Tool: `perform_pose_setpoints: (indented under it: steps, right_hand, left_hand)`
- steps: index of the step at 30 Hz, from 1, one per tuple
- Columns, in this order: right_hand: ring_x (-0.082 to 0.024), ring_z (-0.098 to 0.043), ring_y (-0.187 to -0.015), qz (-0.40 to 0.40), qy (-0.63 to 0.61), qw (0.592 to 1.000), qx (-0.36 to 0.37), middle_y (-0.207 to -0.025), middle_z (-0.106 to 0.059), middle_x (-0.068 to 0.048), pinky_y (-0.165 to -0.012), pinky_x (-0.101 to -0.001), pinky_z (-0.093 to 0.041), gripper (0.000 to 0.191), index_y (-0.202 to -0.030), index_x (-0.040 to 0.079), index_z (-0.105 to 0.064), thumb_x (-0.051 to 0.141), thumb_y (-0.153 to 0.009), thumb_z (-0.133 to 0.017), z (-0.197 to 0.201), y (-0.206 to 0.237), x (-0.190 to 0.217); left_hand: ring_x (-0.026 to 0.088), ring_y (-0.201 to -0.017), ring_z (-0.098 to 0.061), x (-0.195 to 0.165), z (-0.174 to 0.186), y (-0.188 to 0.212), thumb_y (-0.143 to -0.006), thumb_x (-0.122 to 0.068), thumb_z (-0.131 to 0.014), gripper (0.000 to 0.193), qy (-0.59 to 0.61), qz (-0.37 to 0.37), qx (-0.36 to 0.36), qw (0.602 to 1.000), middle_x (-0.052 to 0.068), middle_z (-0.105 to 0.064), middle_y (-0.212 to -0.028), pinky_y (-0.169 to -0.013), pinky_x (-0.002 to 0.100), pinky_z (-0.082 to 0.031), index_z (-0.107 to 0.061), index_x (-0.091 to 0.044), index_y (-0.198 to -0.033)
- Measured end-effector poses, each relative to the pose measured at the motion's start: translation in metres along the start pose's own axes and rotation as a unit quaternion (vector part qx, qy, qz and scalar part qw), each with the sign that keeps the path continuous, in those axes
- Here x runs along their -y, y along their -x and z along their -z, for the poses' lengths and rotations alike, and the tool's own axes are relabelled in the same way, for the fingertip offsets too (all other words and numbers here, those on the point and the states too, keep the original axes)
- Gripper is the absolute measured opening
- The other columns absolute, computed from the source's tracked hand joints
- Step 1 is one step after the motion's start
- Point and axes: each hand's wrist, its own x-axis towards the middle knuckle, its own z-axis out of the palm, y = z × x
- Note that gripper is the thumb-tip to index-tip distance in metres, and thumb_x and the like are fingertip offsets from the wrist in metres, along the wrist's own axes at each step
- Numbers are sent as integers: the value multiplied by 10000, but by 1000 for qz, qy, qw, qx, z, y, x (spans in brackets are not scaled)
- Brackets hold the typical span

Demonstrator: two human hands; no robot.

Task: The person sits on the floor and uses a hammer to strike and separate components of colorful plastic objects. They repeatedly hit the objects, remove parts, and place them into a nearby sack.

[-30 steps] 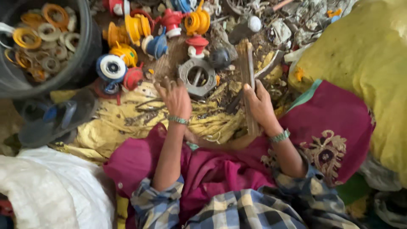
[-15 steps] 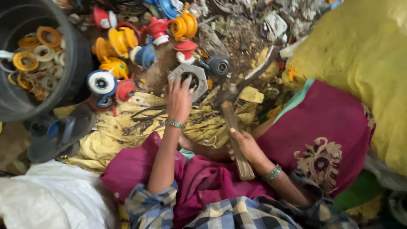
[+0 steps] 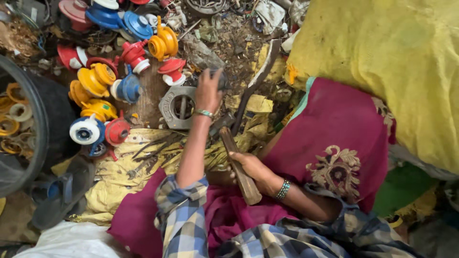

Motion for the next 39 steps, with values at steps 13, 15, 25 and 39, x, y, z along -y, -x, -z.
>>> perform_pose_setpoints:
  steps: [13,15,25,39]
  right_hand:
    - [-370,-274,-1523,527,445,713,-127,-1617,-310,-285,-1200,-459,-300,848,-1608,-24,-238,187,-964,-748,2,-11,14]
    - [-327,-316,-1521,519,425,739,-66,-1621,-313,-245,-1210,-431,-344,846,-1615,21,-233,208,-951,-722,-18,15,42]
    - [-276,-594,-1229,342,351,867,93,-1393,-577,-190,-1031,-379,-507,754,-1548,24,-398,254,-915,-736,-102,28,122]
    - [-238,-546,-1310,316,-51,939,124,-1457,-501,-124,-1095,-463,-492,516,-1511,121,-342,280,-1050,-509,-64,-41,92]
  left_hand:
    - [117,-1100,-669,10,147,135,-893,-192,-745,534,657,100,-3,747,36,-720,-1221,-984,280,-542,-629,-13,-1383]
    - [112,-1158,-682,9,153,151,-929,-236,-728,548,618,55,-20,784,57,-740,-1233,-1051,256,-514,-623,-8,-1416]
    - [150,-948,-657,18,131,137,-905,-451,-665,785,642,120,-71,754,78,-678,-1145,-794,311,-557,-409,-58,-1535]
    - [208,-1230,-524,-8,26,127,-1030,-545,-588,761,656,148,-130,729,131,-578,-1354,-1085,345,-422,-446,30,-1508]
